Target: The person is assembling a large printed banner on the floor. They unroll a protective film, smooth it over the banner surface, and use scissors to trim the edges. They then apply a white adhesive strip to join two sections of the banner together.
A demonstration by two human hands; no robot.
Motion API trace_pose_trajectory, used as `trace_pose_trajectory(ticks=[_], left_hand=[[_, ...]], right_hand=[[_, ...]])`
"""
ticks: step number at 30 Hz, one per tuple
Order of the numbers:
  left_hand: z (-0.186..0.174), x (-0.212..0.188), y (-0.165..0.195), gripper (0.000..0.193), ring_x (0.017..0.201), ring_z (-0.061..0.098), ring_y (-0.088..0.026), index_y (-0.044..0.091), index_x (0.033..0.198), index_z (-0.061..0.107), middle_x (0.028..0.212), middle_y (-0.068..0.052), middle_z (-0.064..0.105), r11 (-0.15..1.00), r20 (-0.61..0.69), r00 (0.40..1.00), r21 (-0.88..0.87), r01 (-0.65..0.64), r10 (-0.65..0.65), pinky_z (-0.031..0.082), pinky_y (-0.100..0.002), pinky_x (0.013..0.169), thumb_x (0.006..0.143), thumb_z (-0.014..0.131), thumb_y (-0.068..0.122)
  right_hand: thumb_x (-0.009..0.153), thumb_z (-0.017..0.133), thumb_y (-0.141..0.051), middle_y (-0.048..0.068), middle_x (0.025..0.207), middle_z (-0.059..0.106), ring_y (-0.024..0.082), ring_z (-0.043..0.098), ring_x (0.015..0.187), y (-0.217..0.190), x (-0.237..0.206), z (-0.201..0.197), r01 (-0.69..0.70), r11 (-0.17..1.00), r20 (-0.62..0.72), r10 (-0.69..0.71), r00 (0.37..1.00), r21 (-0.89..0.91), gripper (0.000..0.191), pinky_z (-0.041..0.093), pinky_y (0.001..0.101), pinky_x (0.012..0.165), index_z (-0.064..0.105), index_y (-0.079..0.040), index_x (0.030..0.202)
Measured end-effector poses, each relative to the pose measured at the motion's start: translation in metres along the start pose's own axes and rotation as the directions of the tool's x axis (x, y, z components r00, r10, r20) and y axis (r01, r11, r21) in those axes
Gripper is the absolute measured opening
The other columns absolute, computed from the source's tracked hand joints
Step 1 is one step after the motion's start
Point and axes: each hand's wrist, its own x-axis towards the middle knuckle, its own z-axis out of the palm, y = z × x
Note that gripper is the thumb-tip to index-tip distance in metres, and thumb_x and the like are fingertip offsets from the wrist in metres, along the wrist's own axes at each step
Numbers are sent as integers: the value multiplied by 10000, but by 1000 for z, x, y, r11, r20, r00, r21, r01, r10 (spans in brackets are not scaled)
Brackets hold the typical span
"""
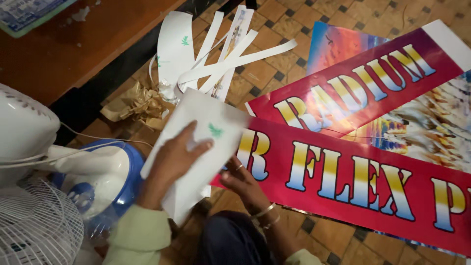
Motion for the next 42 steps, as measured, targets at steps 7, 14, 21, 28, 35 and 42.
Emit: trace_pose_trajectory(ticks=[7,14,21,28,35,42], left_hand=[[66,-14,-12,820,1378,446,-463,54,1573,260,1574,-306,354,967,-147,956,41,-251,254,424,-473,1063,917,669,328],[64,-14,-35,579,1242,652,-301,122,1534,459,1368,-183,663,939,87,993,-328,104,-79,497,-369,1013,964,527,199],[45,-36,-43,612,1272,586,-193,42,1484,488,1493,-79,572,490,374,928,-811,321,10,472,-331,1013,888,603,121],[-5,-37,-17,735,1411,544,-316,55,1528,453,1548,-203,523,953,-297,952,-303,-23,-72,449,-420,1144,919,643,420],[-8,-36,-14,928,1378,486,-305,130,1620,294,1542,-217,477,714,154,985,-680,166,-82,400,-406,1075,865,641,543],[2,-53,12,908,1224,597,-266,91,1588,316,1413,-201,567,685,150,986,-726,59,74,517,-368,958,826,735,355]], right_hand=[[892,727,-163,110,1538,481,301,526,1378,-2,-7,14,115,992,11,-114,993,-48,846,506,422,1051,270,-100,1600],[889,749,-152,94,1318,641,234,597,1173,0,24,41,-34,999,-135,38,990,28,687,521,355,935,501,-60,1523],[857,738,-32,29,1333,639,195,623,1188,8,25,55,166,975,-189,-193,963,-149,580,537,335,996,544,-55,1403],[935,644,-14,84,1284,702,184,644,1197,-33,-11,52,143,976,-290,-185,939,-162,440,519,327,1060,611,-45,1373],[909,662,-34,66,1028,671,228,622,955,-45,1,40,141,972,-532,-19,847,189,317,529,364,845,605,-140,1203],[1007,573,-312,123,1185,649,209,638,1003,-12,11,61,132,985,-391,-164,906,-107,485,547,331,882,602,-13,1387]])
